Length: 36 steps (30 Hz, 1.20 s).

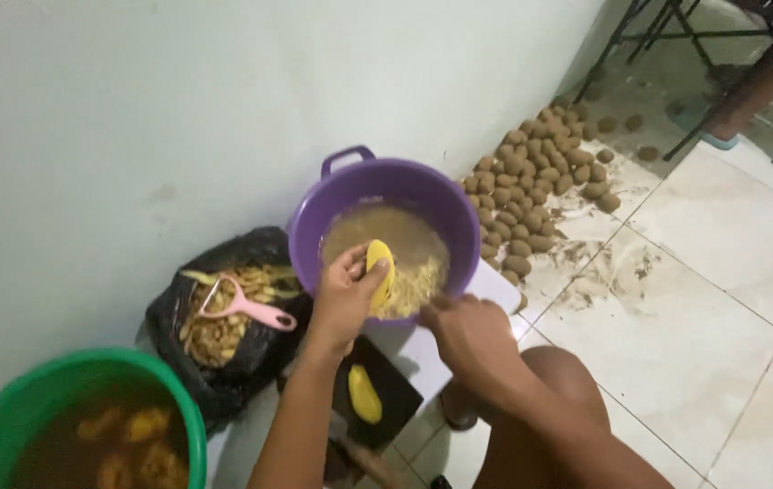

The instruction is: Peeling potatoes with a hand peeler and slicing them into thin strips for fries.

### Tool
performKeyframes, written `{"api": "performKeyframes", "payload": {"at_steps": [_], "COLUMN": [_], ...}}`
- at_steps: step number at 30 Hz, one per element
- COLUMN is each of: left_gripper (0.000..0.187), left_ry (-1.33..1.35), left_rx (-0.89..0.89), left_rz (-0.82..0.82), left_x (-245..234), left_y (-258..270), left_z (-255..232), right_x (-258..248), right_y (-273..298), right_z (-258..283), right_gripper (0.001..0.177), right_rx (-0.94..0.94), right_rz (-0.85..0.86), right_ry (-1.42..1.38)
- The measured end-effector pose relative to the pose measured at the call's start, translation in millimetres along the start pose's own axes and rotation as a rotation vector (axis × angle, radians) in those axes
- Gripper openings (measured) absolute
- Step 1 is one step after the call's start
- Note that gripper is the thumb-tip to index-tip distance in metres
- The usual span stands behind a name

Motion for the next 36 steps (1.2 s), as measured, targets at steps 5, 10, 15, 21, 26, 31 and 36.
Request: {"api": "performKeyframes", "payload": {"at_steps": [5,10,15,21,26,31,36], "left_gripper": [0.058,0.048,0.038,0.038,0.045,0.055,0.050], "left_ry": [0.001,-0.385,-0.760,-0.833,-1.008,-0.984,-1.129], "left_rx": [-0.040,-0.047,-0.144,-0.216,-0.190,-0.195,-0.129], "left_rz": [0.062,0.004,-0.001,0.005,-0.042,-0.063,0.156], "left_x": [3.9,-9.3,-3.2,-0.2,-5.1,-14.9,21.7], "left_y": [-44.3,-100.2,-156.4,-192.0,-207.6,-209.5,-135.0], "left_z": [4.0,2.3,23.0,43.9,65.5,77.5,19.0], "right_x": [-20.5,-15.9,-19.3,-55.3,-26.0,52.3,32.4], "right_y": [25.7,36.7,30.2,-44.9,-105.9,-135.5,-111.1], "right_z": [10.4,20.4,15.5,-61.5,-56.4,-66.0,-70.5], "right_gripper": [0.025,0.014,0.013,0.022,0.031,0.022,0.033], "right_rx": [-0.070,-0.075,-0.116,0.029,-0.169,-0.168,-0.065], "right_rz": [-0.010,0.065,0.148,0.178,0.198,0.292,0.383], "right_ry": [-0.003,-0.002,-0.069,-0.247,-0.245,-0.195,-0.190]}}
Point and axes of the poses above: each hand's wrist, its own y-axis away from the middle knuckle, its own x-axis out of the palm, z = x × y, the point moved 7 cm from there along -y, towards the middle knuckle, and after that the axes turned 11 degrees about -x, right-handed, at the moved point
